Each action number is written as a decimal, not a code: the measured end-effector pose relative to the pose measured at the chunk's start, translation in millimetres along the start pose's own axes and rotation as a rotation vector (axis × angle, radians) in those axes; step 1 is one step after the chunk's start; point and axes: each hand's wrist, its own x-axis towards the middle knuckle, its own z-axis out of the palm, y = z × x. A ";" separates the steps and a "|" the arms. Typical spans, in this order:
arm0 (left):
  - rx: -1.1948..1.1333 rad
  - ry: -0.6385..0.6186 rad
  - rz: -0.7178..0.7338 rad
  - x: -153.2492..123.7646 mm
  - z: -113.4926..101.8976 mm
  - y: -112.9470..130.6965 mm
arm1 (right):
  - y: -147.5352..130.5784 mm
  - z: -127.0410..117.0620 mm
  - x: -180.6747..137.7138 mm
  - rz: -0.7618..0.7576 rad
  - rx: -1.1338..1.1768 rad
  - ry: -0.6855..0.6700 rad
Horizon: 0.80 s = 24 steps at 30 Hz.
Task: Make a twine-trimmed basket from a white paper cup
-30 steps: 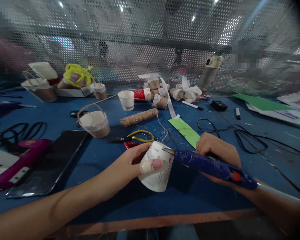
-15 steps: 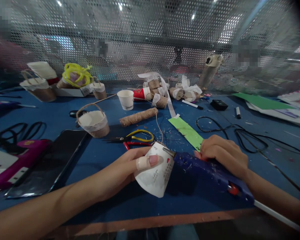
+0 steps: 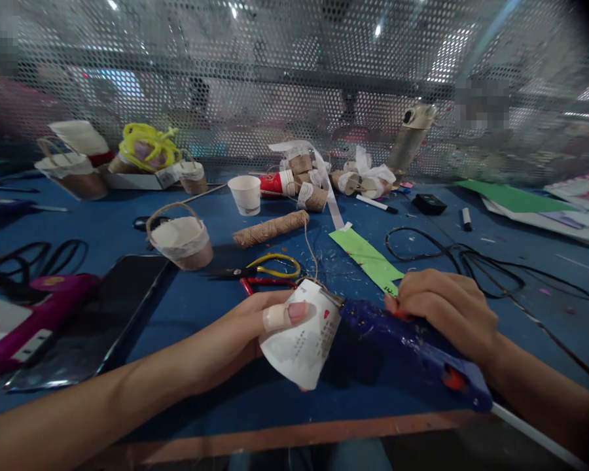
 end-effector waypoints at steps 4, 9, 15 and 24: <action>0.002 0.000 -0.003 -0.1 1.7 1.1 | 1.2 -1.0 2.4 -0.037 0.005 0.009; 0.001 -0.001 0.000 -0.3 4.1 2.5 | 2.4 -1.1 2.1 -0.058 -0.025 0.018; 0.013 -0.020 -0.013 -1.8 2.6 2.2 | 2.7 -4.2 4.1 -0.098 -0.055 0.006; 0.045 0.001 -0.002 -2.1 1.0 3.4 | 0.4 -4.2 0.8 -0.077 -0.024 0.027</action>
